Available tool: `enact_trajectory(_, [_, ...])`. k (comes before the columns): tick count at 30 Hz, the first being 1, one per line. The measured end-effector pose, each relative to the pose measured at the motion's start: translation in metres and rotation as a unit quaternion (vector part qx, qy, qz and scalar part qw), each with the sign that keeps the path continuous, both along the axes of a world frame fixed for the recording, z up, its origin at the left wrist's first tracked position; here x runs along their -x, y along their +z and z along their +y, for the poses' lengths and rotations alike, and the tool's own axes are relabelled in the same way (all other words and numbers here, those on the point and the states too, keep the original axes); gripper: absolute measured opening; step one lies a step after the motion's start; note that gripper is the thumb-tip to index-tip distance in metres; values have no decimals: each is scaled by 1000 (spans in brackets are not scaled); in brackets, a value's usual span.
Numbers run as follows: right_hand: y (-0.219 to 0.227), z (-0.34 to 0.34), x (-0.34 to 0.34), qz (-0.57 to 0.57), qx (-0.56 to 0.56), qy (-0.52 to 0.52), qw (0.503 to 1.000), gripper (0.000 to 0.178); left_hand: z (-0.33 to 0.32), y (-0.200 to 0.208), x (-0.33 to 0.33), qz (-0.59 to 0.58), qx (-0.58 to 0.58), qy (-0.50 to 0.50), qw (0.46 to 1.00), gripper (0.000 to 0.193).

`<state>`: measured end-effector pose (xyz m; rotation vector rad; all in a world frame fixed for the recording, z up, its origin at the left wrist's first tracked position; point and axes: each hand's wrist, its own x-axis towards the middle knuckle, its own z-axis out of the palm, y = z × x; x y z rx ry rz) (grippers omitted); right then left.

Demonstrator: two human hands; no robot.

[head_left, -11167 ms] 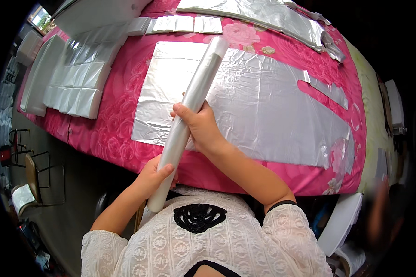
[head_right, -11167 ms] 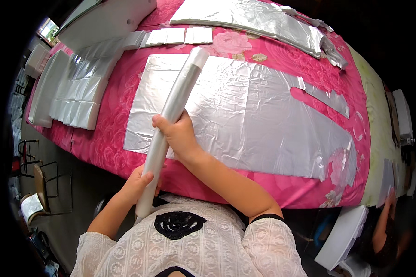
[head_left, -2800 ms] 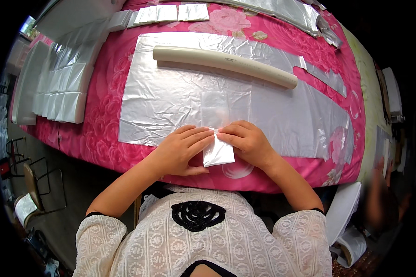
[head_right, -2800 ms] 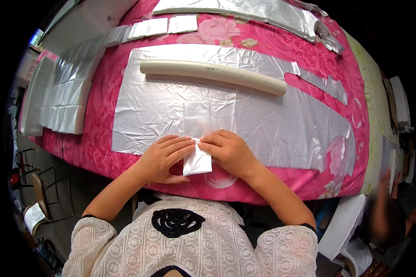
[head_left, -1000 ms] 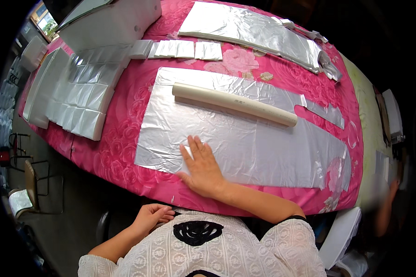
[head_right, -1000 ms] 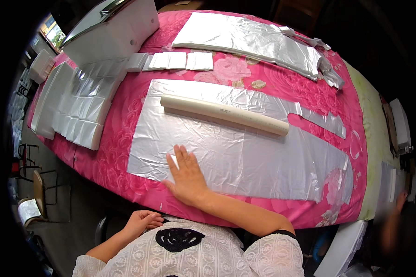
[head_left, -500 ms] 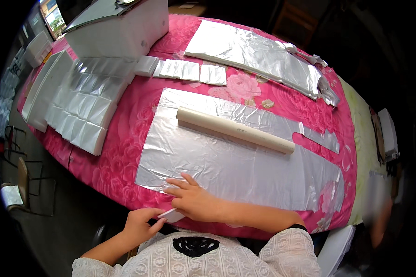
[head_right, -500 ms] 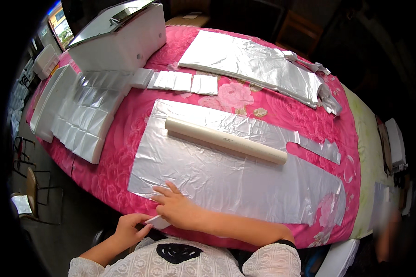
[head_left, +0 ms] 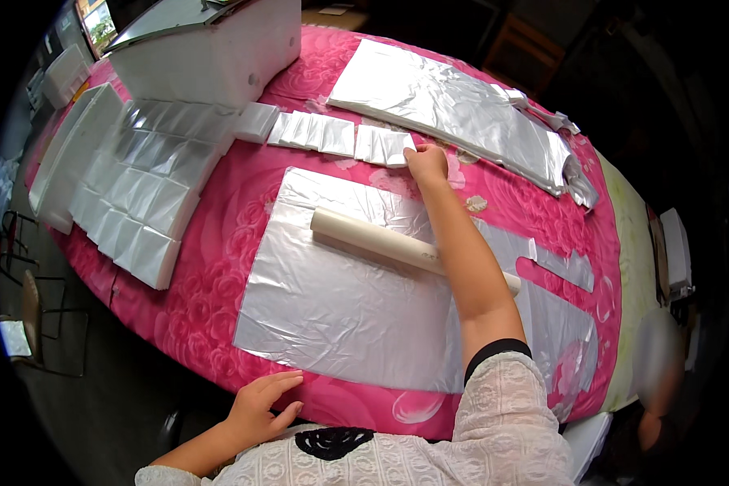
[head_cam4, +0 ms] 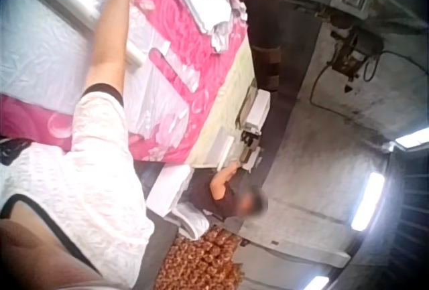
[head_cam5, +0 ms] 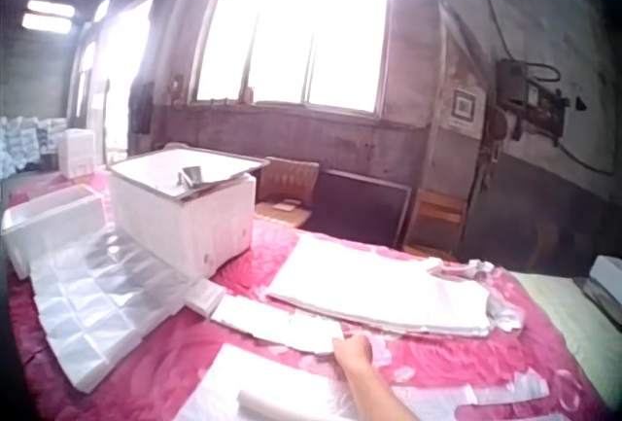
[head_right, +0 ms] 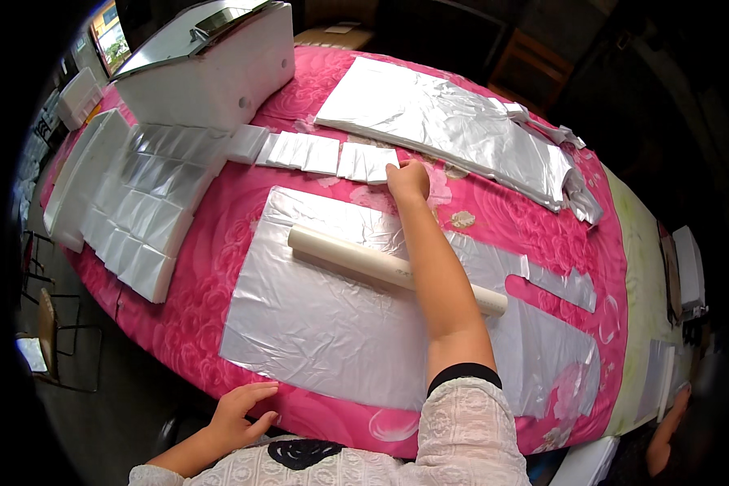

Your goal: The person wraps small rectangular items in clear plastic film on a pink floral tablecloth. They unroll the film, place an item, fold the film over, and smooth it with a white cylindrical roller. The wrapped items are stacked on the table.

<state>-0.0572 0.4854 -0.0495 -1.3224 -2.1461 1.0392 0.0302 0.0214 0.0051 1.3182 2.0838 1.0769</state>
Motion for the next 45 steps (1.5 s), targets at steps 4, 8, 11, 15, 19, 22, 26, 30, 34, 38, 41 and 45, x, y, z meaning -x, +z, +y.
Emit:
enact_trajectory(4, [34, -30, -8, -201, -123, 56, 970, 48, 2, -2, 4, 6, -1, -1, 1000, 39])
enact_trajectory(8, [46, -43, -51, -155, -176, 121, 965, 59, 10, 2, 7, 34, -15, -25, 999, 39])
enact_trajectory(11, [54, -55, -119, -57, -32, 249, 966, 64, 17, 2, 7, 62, -28, -47, 997, 39])
enact_trajectory(15, [54, -72, -235, -113, -176, 295, 932, 53, 33, 0, 1, 101, -56, -102, 988, 40])
enact_trajectory(19, [55, -114, -307, -156, -159, 235, 946, 53, 73, -4, -11, 127, -43, -162, 978, 42])
enact_trajectory(22, [54, -166, -333, -113, -77, 249, 959, 54, 112, -11, -26, 115, -6, -205, 972, 68])
enact_trajectory(26, [28, -180, -359, -50, -124, 318, 939, 58, 163, -30, -57, 121, -46, -187, 974, 87])
enact_trajectory(30, [11, -130, -403, -147, -207, 264, 931, 58, 191, -34, -77, 194, -35, -215, 956, 86])
enact_trajectory(34, [10, -69, -465, -247, -249, 156, 923, 58, 205, -30, -91, 199, -26, -254, 946, 83])
enact_trajectory(38, [10, -24, -530, -278, -275, -11, 920, 50, 212, -33, -103, 183, -43, -292, 938, 81])
enact_trajectory(41, [0, -16, -568, -244, -256, -124, 927, 46, 214, -29, -111, 182, -43, -301, 935, 81])
enact_trajectory(45, [-16, -3, -606, -211, -293, -178, 915, 40, 221, -25, -120, 192, -39, -316, 928, 79])
